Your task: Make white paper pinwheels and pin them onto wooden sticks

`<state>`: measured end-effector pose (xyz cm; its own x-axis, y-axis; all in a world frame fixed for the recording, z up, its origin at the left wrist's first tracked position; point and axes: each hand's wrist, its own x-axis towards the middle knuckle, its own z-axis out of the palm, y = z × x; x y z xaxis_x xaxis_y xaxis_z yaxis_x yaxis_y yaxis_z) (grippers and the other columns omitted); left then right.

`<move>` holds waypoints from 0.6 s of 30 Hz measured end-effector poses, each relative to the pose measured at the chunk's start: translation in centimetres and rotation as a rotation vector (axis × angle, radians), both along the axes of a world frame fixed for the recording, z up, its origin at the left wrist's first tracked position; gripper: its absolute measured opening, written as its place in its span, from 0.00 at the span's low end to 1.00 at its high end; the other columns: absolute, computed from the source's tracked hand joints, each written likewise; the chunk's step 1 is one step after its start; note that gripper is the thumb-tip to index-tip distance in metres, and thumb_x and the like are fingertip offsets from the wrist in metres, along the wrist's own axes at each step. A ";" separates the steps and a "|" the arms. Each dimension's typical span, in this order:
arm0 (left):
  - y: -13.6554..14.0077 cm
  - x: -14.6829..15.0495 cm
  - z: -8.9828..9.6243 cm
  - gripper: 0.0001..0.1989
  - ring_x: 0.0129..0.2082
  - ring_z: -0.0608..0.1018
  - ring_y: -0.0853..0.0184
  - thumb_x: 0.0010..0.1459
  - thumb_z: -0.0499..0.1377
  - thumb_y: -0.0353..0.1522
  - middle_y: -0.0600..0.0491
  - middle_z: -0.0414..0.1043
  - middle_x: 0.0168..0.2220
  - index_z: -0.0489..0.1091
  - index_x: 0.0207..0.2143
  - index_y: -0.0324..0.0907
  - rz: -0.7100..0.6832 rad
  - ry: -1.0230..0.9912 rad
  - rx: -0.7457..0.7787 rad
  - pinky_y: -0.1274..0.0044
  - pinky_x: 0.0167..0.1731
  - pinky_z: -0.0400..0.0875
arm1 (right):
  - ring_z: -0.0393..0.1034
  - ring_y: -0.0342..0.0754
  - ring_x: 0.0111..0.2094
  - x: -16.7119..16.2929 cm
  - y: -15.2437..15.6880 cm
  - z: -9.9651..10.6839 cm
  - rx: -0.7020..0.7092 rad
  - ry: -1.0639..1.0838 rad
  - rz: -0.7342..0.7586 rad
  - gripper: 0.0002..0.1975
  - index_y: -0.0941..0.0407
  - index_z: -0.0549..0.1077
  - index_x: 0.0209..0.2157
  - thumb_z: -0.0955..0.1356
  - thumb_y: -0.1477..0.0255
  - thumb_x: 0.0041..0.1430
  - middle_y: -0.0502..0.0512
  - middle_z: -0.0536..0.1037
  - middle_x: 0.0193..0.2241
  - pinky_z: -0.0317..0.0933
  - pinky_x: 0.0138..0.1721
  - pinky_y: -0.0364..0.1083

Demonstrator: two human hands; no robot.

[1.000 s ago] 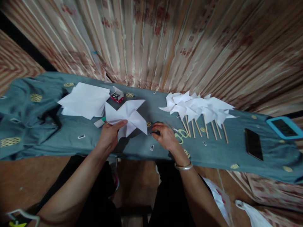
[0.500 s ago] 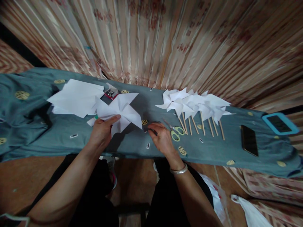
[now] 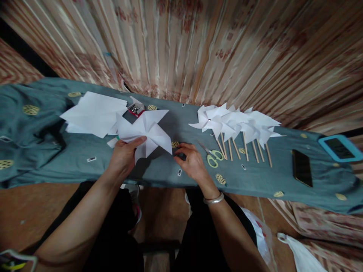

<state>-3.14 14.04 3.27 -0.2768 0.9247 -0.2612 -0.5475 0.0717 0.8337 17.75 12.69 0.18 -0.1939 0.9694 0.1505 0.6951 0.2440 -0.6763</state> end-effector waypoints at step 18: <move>0.2 0.5 0.3 0.19 0.37 0.81 0.60 0.31 0.72 0.29 0.51 0.80 0.30 0.77 0.31 0.38 -0.010 -0.017 -0.011 0.71 0.42 0.73 | 0.75 0.52 0.44 1.0 2.0 -0.8 -0.041 0.115 -0.063 0.03 0.53 0.79 0.28 0.70 0.71 0.51 0.56 0.80 0.42 0.66 0.48 0.52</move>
